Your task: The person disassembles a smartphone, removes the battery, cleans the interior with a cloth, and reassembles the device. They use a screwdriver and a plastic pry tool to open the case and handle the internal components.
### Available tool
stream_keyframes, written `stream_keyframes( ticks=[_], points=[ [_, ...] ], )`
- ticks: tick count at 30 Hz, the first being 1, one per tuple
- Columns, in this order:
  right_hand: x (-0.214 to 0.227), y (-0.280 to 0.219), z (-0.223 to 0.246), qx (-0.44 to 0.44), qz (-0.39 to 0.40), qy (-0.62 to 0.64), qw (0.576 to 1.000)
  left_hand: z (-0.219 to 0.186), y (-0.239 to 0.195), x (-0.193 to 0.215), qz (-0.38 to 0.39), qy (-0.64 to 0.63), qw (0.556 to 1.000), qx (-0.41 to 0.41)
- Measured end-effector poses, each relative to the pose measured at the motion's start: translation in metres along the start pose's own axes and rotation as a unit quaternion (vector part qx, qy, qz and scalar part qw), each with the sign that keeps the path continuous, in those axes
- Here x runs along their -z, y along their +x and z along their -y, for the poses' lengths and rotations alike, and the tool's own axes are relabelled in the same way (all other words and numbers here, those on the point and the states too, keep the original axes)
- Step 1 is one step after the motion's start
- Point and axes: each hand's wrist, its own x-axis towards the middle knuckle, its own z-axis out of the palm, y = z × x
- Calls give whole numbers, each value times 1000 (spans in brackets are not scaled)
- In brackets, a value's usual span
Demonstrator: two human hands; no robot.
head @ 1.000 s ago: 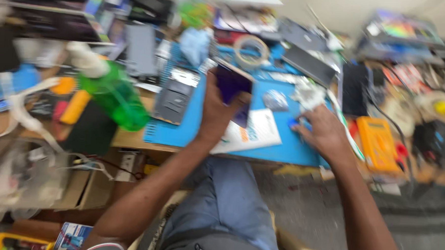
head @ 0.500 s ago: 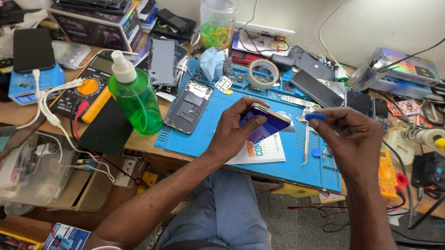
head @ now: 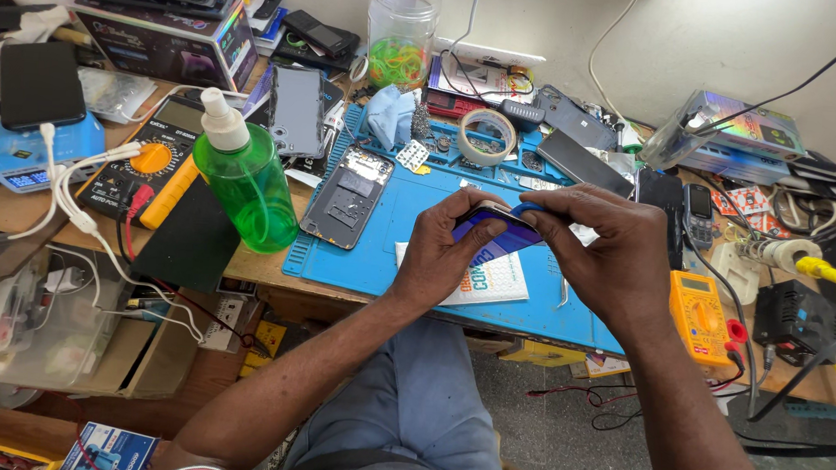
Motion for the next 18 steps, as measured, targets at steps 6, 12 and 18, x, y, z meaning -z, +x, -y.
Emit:
stream_keyframes(
  ticks=[6,12,18],
  points=[
    [0,-1,-4,-1,-8,-11,1000,-2,4,-5,-6,17,1000,-7],
    [0,-1,-5,6,-24,-39,999,-4,10,-9,-8,10,1000,6],
    [-5,-4,-6,58,-60,-76,994,-6,14,-15,-30,13,999,15]
  ],
)
